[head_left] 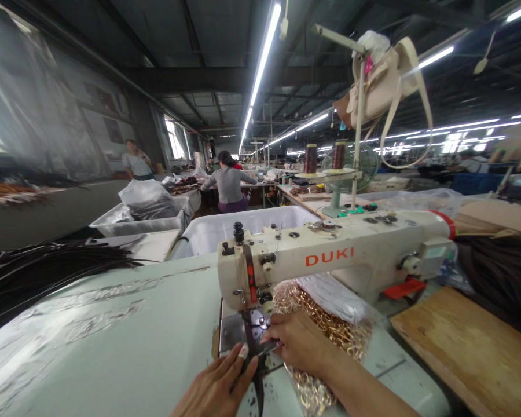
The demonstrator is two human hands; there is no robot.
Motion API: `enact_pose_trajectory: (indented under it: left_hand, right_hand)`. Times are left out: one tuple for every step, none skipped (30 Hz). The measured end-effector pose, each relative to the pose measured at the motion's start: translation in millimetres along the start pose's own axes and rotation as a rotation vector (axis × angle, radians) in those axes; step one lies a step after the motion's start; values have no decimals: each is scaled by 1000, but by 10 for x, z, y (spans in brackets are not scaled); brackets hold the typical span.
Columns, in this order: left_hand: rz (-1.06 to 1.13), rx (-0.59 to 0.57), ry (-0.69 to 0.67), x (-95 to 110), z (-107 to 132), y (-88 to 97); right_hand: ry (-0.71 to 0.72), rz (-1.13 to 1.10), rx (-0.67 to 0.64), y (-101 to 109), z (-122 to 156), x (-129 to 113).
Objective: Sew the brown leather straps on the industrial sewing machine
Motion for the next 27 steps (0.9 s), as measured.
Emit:
enact_pose_trajectory:
  left_hand:
    - [7, 5, 0, -1, 2, -5]
    - [16, 11, 1, -3, 5, -11]
    - [24, 17, 5, -6, 11, -17]
    - [29, 22, 9, -10, 17, -24]
    - [30, 21, 11, -14, 23, -30]
    - [28, 17, 14, -18, 27, -35]
    - [23, 10, 16, -22, 29, -40]
    - [15, 2, 15, -25, 27, -43]
    - [6, -9, 11, -26, 22, -47]
    - [-6, -24, 5, -28, 15, -51]
    - [-22, -38, -2, -28, 7, -55]
    - [-39, -52, -6, -28, -1, -58]
    - [-56, -65, -13, -27, -8, -61]
    - [-70, -74, -16, -26, -12, -63]
    - [-80, -78, -17, -24, -14, -64]
    - [-84, -76, -19, -22, -12, -62]
    - [-84, -74, -20, -21, -9, -61]
    - [-82, -68, -19, -20, -5, -59]
    - [-82, -64, -19, -20, -1, -58]
    - [-83, -62, -14, -21, 1, -58]
    - [-89, -63, -13, -24, 2, -59]
    - [-96, -70, -15, -27, 2, -62]
    - [-104, -78, -18, -31, -1, -65]
    - [-114, -82, -24, -35, -5, -67]
    - [-124, -84, -27, -38, -9, -68]
    - [-135, -81, -34, -40, -15, -67]
    - [-147, -78, -43, -41, -20, -63]
  right_hand:
    - [2, 0, 0, 1, -1, -2]
    - [3, -2, -2, 2, -3, -4]
    - [3, -4, -5, 1, -4, -4]
    - [1, -4, -11, -2, -6, -3]
    - [-1, -3, -17, -6, -7, -1]
    - [-3, -2, -20, -11, -8, 2]
    - [-3, -1, -22, -16, -8, 6]
    - [-2, -2, -21, -22, -8, 10]
    - [-2, -4, -16, -26, -8, 13]
    - [-1, -7, -10, -30, -7, 16]
    - [-1, -9, -3, -32, -6, 18]
    - [1, -10, 0, -33, -5, 19]
    - [4, -12, 4, -33, -4, 19]
    - [8, -14, 7, -31, -2, 18]
    - [12, -17, 10, -30, -1, 17]
    - [15, -20, 13, -28, 0, 17]
    - [18, -24, 16, -26, 1, 16]
    - [18, -26, 19, -25, 1, 17]
    - [18, -24, 19, -24, 1, 18]
    - [18, -19, 16, -24, 1, 19]
    - [17, -13, 13, -24, 0, 20]
    - [16, -6, 9, -24, 0, 21]
    - [16, 1, 6, -24, -2, 22]
    - [16, 8, 5, -24, -3, 23]
    - [17, 13, 5, -23, -4, 22]
    - [17, 17, 5, -23, -5, 22]
    - [19, 20, 4, -24, -5, 21]
Point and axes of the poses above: each hand's wrist, its own z-axis away from the middle knuckle, its own y-axis out of the back of the hand, x = y × z, the point moved 1 cm from there along -z, towards the middle knuckle, and after that the axes turned 5 degrees about z, right-handed, at the moved point
